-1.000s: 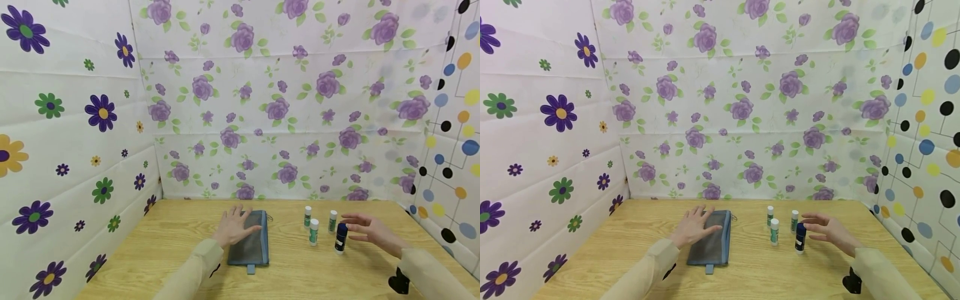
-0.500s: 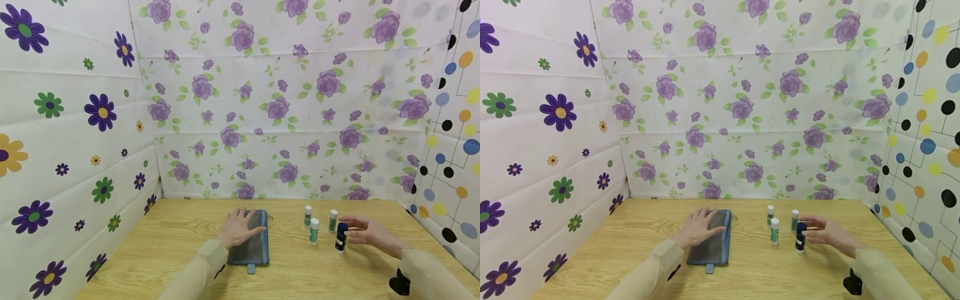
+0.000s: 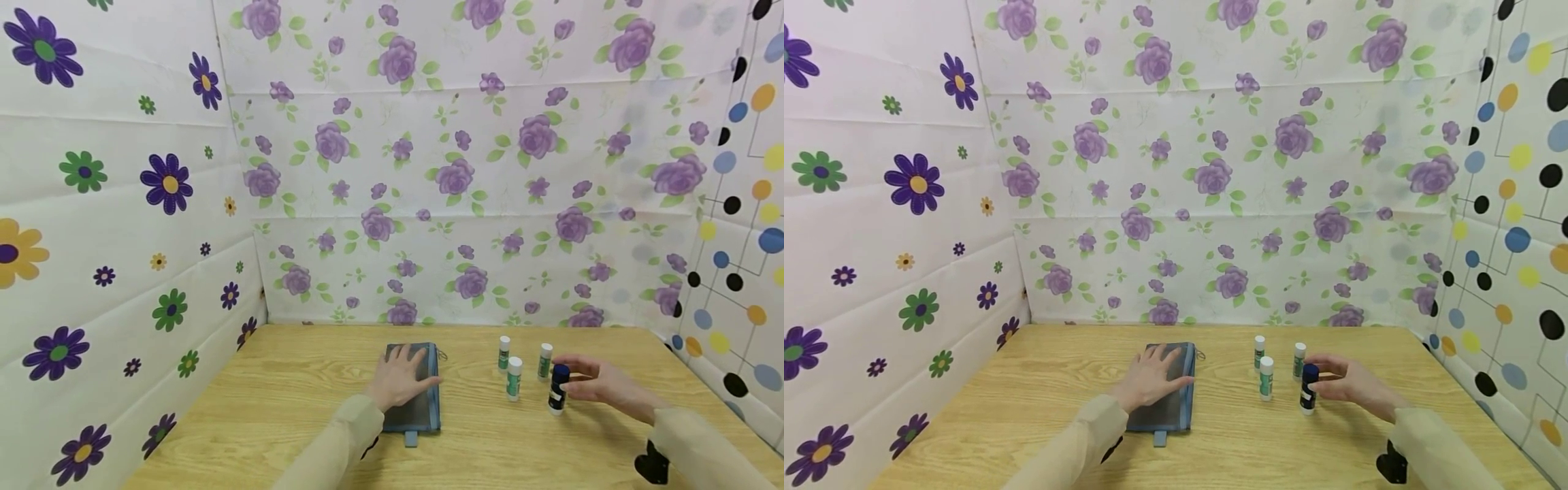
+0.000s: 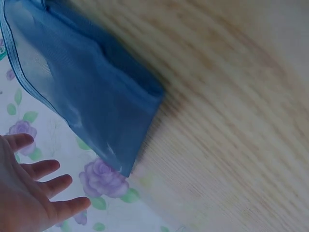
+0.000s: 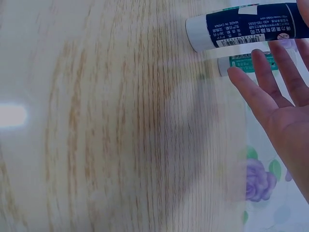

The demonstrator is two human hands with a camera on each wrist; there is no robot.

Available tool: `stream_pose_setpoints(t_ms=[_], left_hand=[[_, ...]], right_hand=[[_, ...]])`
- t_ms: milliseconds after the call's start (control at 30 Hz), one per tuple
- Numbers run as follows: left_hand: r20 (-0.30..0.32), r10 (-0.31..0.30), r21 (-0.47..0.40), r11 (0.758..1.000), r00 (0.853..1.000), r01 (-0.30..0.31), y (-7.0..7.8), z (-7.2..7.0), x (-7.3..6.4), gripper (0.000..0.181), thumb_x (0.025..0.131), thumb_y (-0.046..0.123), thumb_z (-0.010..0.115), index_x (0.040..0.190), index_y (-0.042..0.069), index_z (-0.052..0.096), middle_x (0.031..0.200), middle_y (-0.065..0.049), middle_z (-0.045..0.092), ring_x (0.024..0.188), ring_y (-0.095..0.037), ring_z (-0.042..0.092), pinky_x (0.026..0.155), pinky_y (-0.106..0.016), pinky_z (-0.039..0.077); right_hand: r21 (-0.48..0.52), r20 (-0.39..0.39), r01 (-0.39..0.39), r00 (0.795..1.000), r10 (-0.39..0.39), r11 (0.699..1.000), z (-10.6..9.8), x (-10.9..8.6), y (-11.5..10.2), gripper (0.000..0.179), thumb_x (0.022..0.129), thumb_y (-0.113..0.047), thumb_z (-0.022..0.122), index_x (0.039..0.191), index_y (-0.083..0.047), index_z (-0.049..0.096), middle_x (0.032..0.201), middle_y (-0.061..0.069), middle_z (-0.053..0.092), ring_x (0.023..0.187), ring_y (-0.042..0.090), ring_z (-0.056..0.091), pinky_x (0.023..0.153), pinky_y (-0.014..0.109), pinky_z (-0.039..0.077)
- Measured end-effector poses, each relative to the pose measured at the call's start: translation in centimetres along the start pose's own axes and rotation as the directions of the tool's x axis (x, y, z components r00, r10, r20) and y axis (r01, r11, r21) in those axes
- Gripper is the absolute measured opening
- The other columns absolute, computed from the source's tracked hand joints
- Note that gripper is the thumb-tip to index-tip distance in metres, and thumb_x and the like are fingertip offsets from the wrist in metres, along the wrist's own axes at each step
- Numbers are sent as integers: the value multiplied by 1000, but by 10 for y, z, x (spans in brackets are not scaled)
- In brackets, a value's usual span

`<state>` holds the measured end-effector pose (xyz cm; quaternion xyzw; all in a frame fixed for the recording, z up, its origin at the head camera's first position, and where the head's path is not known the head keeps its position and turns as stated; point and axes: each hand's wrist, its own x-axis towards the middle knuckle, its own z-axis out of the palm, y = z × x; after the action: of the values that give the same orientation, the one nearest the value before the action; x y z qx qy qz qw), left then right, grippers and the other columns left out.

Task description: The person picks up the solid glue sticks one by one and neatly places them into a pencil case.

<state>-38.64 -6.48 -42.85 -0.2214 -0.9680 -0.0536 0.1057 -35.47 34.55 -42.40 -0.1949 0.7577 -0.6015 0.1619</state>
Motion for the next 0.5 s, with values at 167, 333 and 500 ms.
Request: stream_pose_setpoints(t_ms=[167, 333, 500], left_hand=[[42, -18, -4, 1000, 999, 18, 7, 3, 1, 83, 79, 74, 28, 142, 20, 31, 142, -16, 26, 125, -37, 26, 93, -59, 21], [51, -32, 1, 999, 998, 32, 11, 7, 1, 82, 80, 73, 31, 142, 20, 31, 142, -16, 26, 126, -37, 25, 92, -60, 22], [60, -41, 10, 999, 997, 41, 14, 10, 1, 81, 80, 72, 32, 142, 20, 32, 142, -16, 26, 126, -38, 25, 91, -60, 23]], right_hand=[[-21, 5, -8, 1000, 8, 1000, 1, 0, -1, 57, 91, -11, 54, 137, 5, 26, 133, 27, 29, 114, 32, 41, 87, 49, 37], [-17, 18, -17, 1000, 17, 1000, 1, 3, 0, 56, 91, -11, 54, 136, 5, 27, 133, 29, 28, 113, 31, 42, 87, 48, 37], [1, 35, -14, 999, 13, 1000, -1, 4, 3, 55, 90, -9, 54, 135, 7, 26, 131, 31, 29, 111, 30, 45, 87, 48, 38]])
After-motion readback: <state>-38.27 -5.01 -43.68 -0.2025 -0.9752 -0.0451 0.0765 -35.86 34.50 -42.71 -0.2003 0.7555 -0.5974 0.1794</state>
